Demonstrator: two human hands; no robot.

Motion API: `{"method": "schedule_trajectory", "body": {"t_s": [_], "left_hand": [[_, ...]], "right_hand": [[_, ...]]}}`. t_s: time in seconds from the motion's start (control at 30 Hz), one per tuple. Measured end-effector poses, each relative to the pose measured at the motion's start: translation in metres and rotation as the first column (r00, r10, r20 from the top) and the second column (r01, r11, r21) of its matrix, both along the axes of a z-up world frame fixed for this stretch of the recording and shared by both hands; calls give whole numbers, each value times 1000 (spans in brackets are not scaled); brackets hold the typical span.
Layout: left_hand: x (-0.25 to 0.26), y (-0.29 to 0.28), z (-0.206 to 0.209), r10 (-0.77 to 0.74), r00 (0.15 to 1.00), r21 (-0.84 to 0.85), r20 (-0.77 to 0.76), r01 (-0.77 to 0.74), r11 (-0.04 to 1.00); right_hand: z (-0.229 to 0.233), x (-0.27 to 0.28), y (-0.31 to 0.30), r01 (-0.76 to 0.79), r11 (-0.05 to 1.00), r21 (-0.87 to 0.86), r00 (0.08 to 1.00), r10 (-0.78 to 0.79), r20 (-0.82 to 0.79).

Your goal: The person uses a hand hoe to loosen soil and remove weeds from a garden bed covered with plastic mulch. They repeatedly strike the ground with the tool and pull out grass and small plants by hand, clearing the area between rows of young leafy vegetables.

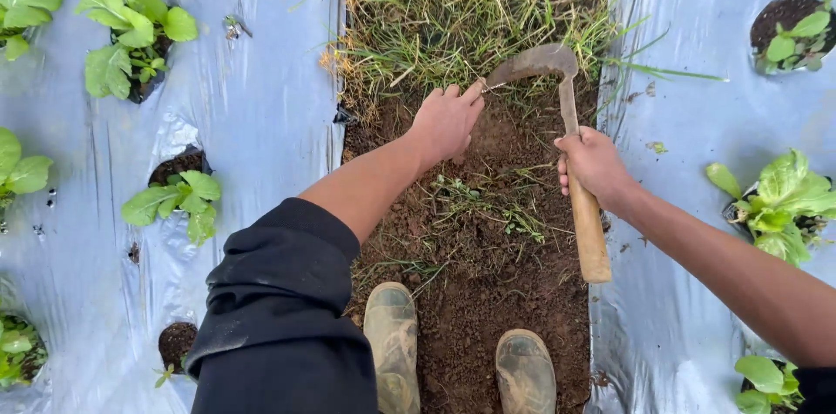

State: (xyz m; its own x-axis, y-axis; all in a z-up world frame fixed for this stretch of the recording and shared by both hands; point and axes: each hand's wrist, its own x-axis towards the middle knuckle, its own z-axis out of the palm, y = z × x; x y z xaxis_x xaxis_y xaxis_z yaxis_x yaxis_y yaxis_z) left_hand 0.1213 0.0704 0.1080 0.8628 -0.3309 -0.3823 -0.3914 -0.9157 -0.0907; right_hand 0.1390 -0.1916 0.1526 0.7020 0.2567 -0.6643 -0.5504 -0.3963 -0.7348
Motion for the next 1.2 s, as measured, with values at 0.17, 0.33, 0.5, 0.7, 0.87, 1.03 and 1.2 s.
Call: {"method": "schedule_trajectory", "body": {"t_s": [0.17, 0.33, 0.5, 0.7, 0.87, 1.03, 1.2], "left_hand": [[27, 24, -27, 53, 994, 6, 95, -54, 999], [51, 44, -108, 168, 970, -84, 177, -156, 984], [49, 64, -161, 322, 853, -294, 412, -210, 932], [33, 67, -119, 442, 886, -474, 138, -332, 815], [34, 75, -125, 418, 900, -456, 123, -323, 829], [36, 79, -126, 415, 905, -484, 91, -325, 813], [38, 80, -122, 412, 909, -439, 71, -342, 831]], "right_hand": [[38, -13, 35, 59, 998, -8, 997, -59, 50], [11, -42, 65, 203, 977, 58, 976, -207, 63], [-26, -94, 102, 447, 884, 137, 891, -453, 20], [-38, -115, 139, 647, 715, 266, 716, -689, 112], [-64, -125, 167, 702, 641, 309, 660, -749, 52], [-46, -133, 178, 695, 658, 290, 698, -715, -52], [-43, -125, 188, 785, 501, 364, 542, -841, -11]]}}
